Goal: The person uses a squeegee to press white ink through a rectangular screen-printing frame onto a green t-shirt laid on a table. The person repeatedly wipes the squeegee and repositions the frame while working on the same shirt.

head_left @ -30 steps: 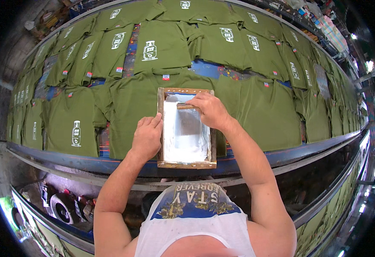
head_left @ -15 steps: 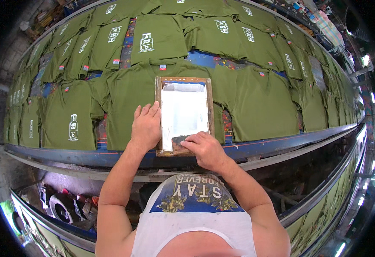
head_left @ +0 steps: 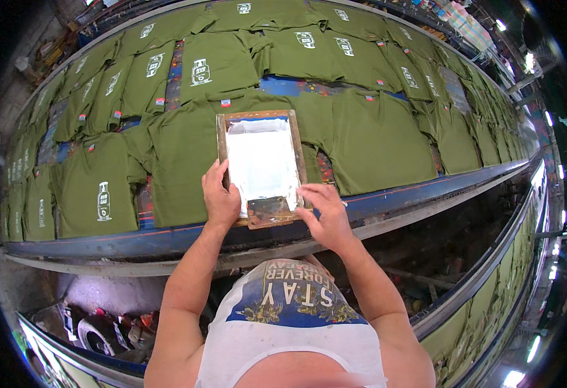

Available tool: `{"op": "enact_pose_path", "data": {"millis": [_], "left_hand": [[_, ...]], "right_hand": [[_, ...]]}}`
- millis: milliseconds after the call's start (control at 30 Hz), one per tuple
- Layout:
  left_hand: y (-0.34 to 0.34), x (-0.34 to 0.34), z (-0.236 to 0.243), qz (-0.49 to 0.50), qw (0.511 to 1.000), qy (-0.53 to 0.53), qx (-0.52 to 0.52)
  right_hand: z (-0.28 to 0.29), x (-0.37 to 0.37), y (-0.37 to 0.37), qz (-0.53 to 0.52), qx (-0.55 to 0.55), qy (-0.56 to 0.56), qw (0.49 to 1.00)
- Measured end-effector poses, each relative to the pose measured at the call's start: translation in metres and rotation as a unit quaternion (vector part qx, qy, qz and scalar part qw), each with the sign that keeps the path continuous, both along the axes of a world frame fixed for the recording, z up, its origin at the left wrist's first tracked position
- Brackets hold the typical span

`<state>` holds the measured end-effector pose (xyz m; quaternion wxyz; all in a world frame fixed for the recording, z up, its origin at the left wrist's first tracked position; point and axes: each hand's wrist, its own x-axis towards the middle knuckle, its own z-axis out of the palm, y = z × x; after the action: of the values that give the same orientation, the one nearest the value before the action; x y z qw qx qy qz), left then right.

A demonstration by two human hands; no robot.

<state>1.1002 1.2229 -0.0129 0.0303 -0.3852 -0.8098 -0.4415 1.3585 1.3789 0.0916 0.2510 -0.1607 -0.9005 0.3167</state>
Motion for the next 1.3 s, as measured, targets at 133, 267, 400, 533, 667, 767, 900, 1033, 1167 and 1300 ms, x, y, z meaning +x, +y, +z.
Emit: {"op": "enact_pose_path", "data": {"millis": [133, 267, 400, 533, 667, 767, 900, 1033, 1167, 1300], "left_hand": [[-0.006, 0.007, 0.007, -0.012, 0.997, 0.039, 0.058], [-0.014, 0.021, 0.018, -0.008, 0.989, 0.07, 0.13], [-0.012, 0.031, 0.034, 0.001, 0.988, 0.074, 0.135], [0.016, 0.062, 0.047, 0.027, 0.987, -0.051, 0.152], [0.092, 0.119, 0.048, 0.016, 0.978, -0.086, 0.188], [0.168, 0.179, 0.044, -0.005, 0.977, -0.101, 0.188], [0.269, 0.273, 0.04, -0.065, 0.981, -0.072, 0.165], [0.341, 0.351, 0.034, -0.123, 0.969, -0.148, 0.155], [0.369, 0.384, 0.03, -0.123, 0.958, -0.209, 0.151], [0.369, 0.383, 0.024, -0.088, 0.968, -0.18, 0.15]], "right_hand": [[-0.027, 0.009, 0.012, -0.1, -0.095, 0.029, 0.99], [-0.065, 0.004, 0.024, -0.094, -0.393, 0.074, 0.912], [-0.08, 0.001, 0.041, -0.03, -0.463, 0.035, 0.885], [-0.071, 0.033, 0.071, -0.003, -0.419, 0.051, 0.907], [-0.067, 0.092, 0.132, -0.051, -0.4, 0.124, 0.907], [-0.067, 0.157, 0.187, -0.102, -0.377, 0.16, 0.907], [-0.064, 0.256, 0.265, -0.174, -0.386, 0.197, 0.884], [-0.061, 0.341, 0.315, -0.226, -0.44, 0.24, 0.835], [-0.071, 0.377, 0.349, -0.235, -0.438, 0.225, 0.838], [-0.084, 0.37, 0.363, -0.194, -0.403, 0.211, 0.869]]}}
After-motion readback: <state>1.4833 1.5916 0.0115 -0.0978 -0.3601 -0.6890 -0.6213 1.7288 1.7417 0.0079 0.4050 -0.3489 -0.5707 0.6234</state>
